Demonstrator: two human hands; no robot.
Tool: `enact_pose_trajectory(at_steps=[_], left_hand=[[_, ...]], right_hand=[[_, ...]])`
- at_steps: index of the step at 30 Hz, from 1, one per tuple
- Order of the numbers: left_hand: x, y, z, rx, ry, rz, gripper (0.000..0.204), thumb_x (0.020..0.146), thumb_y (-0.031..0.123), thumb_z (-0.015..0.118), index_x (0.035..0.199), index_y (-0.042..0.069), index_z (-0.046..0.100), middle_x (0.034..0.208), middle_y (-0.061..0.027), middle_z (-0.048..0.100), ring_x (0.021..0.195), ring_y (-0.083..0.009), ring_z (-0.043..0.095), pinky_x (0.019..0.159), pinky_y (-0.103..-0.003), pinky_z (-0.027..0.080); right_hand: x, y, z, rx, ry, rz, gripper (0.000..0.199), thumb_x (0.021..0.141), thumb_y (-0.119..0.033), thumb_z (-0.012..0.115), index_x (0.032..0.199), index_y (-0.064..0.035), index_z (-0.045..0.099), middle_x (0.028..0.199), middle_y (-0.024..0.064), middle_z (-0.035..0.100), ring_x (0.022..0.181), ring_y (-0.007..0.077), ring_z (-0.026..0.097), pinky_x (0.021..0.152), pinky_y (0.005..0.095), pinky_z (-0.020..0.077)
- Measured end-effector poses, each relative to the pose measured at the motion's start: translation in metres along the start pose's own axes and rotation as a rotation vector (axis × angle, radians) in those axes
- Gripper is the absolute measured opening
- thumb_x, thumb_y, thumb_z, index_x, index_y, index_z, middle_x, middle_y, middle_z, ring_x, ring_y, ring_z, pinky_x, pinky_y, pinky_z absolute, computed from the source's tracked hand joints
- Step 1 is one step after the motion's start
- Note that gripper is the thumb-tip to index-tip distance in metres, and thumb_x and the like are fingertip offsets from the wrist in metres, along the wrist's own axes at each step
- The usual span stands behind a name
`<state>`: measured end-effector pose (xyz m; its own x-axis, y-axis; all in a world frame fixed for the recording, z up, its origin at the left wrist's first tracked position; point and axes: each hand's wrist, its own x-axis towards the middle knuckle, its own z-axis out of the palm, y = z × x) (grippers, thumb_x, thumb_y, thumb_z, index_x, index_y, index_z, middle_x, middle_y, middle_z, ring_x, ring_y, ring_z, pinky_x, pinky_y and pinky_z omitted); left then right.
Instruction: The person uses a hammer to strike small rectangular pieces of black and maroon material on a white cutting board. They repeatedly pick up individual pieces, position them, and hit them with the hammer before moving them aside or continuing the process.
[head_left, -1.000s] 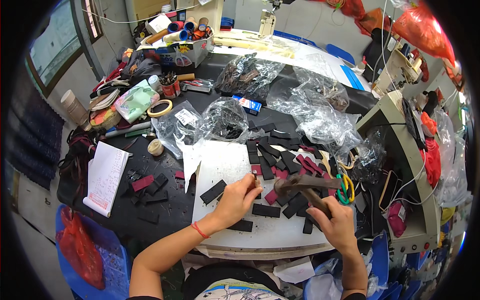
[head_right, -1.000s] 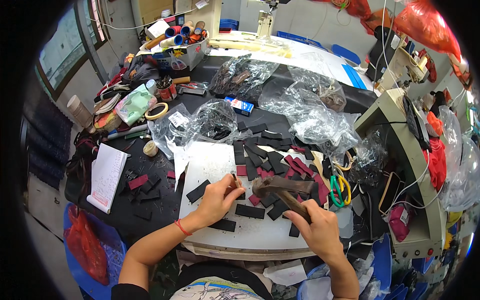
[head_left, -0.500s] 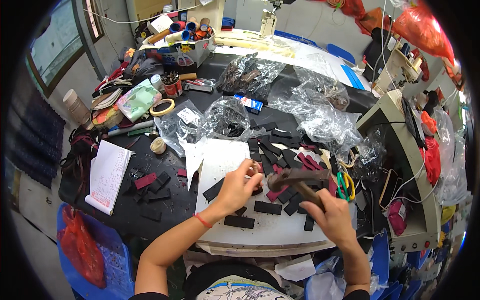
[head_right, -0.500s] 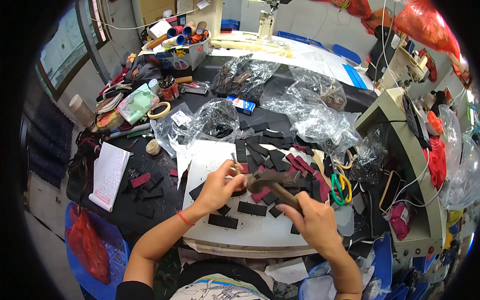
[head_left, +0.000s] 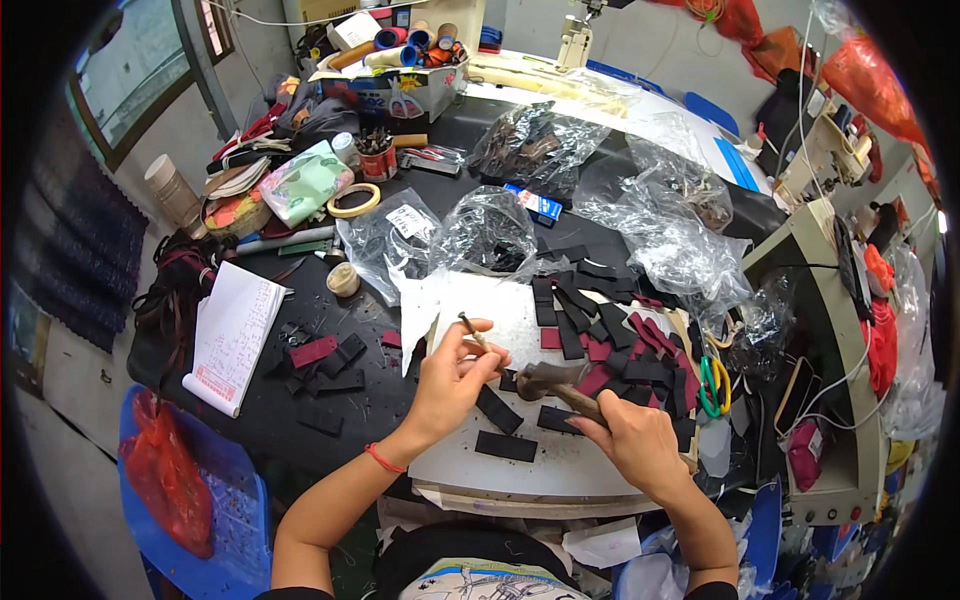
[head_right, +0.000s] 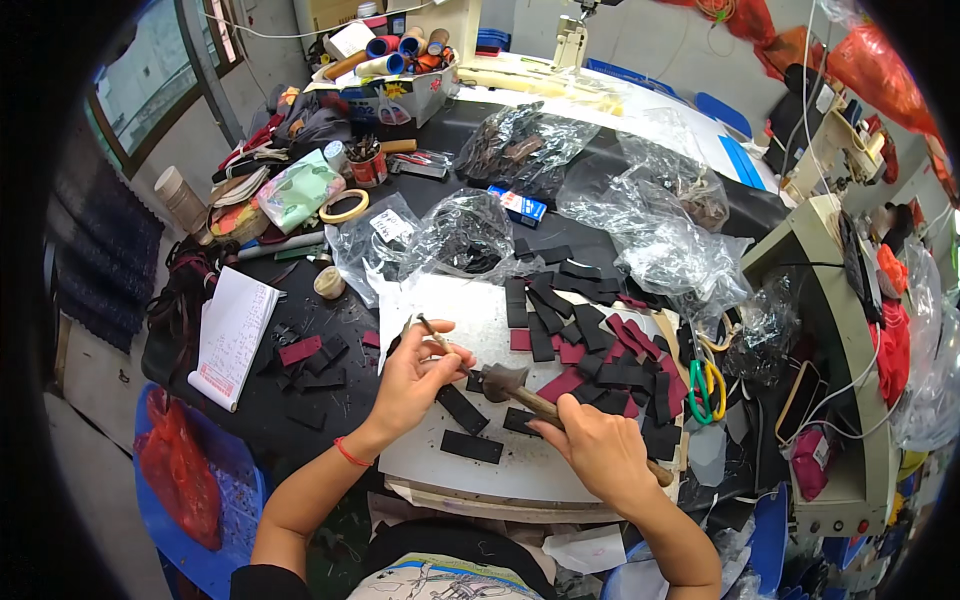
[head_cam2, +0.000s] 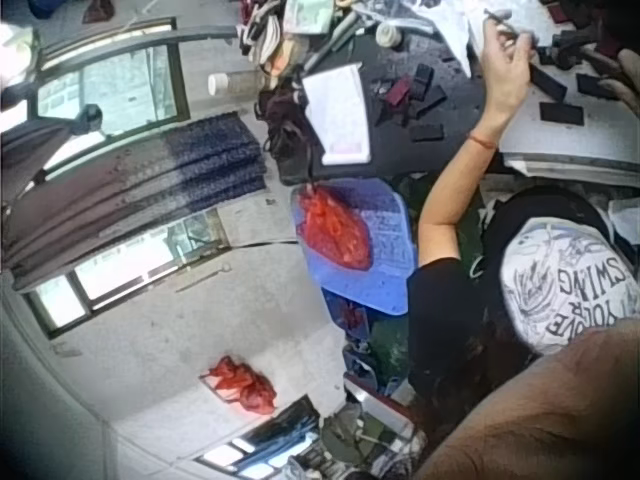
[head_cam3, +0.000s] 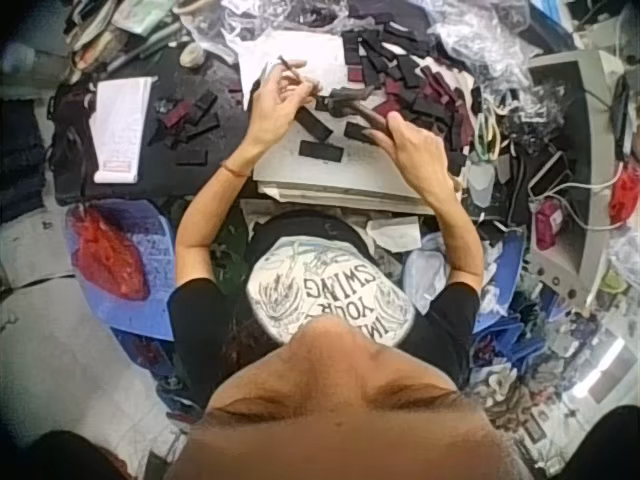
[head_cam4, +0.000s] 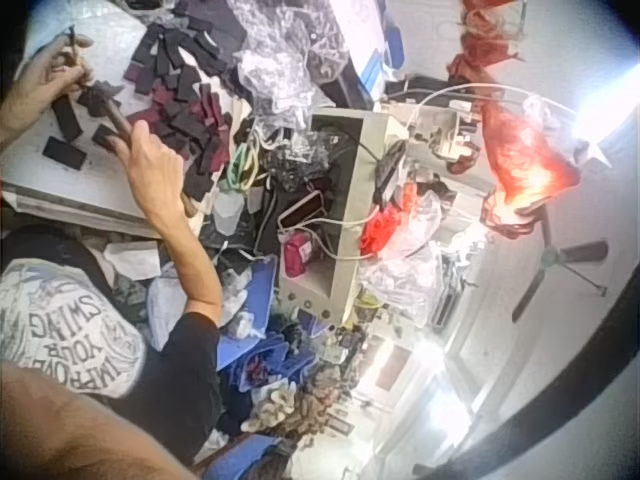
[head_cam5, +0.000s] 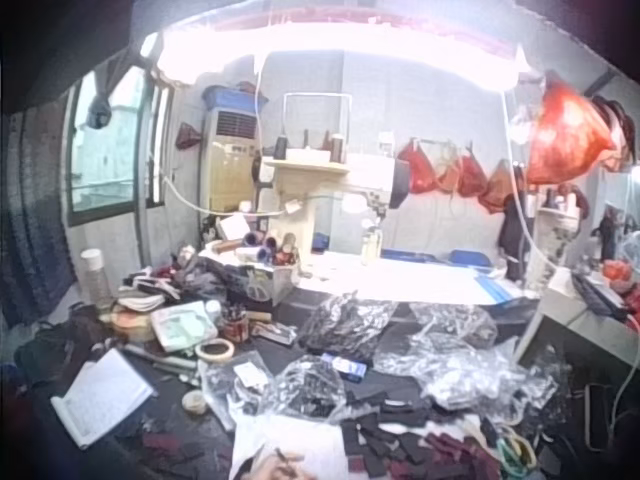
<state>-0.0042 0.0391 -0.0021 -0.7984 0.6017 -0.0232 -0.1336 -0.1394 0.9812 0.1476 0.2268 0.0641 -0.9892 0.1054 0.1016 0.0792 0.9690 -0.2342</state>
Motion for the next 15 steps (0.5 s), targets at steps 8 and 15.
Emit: enact_pose_trajectory(at_steps=[8, 15], left_hand=[[0.008, -0.0058, -0.0059, 0.066, -0.072, -0.036, 0.025, 0.096, 0.006, 0.052, 0.119, 0.001, 0.045, 0.103, -0.0122, 0.062, 0.099, -0.0176, 0.064, 0.083, -0.028, 0.055], [0.0061, -0.0066, -0.0049, 0.18, -0.054, 0.008, 0.019, 0.095, 0.005, 0.054, 0.111, -0.002, 0.048, 0.099, -0.0132, 0.064, 0.095, -0.0181, 0.066, 0.081, -0.028, 0.055]], right_hand=[[0.0034, -0.0015, 0.0013, -0.027, -0.027, 0.004, 0.04, 0.087, -0.04, 0.064, 0.077, -0.0067, 0.044, 0.057, 0.0102, 0.056, 0.047, 0.0328, 0.057, 0.039, 0.0413, 0.0413], [0.0034, -0.0028, 0.0011, 0.012, -0.027, 0.02, 0.04, 0.086, -0.038, 0.066, 0.075, -0.0061, 0.045, 0.058, 0.0106, 0.056, 0.049, 0.0325, 0.057, 0.041, 0.0403, 0.0418]])
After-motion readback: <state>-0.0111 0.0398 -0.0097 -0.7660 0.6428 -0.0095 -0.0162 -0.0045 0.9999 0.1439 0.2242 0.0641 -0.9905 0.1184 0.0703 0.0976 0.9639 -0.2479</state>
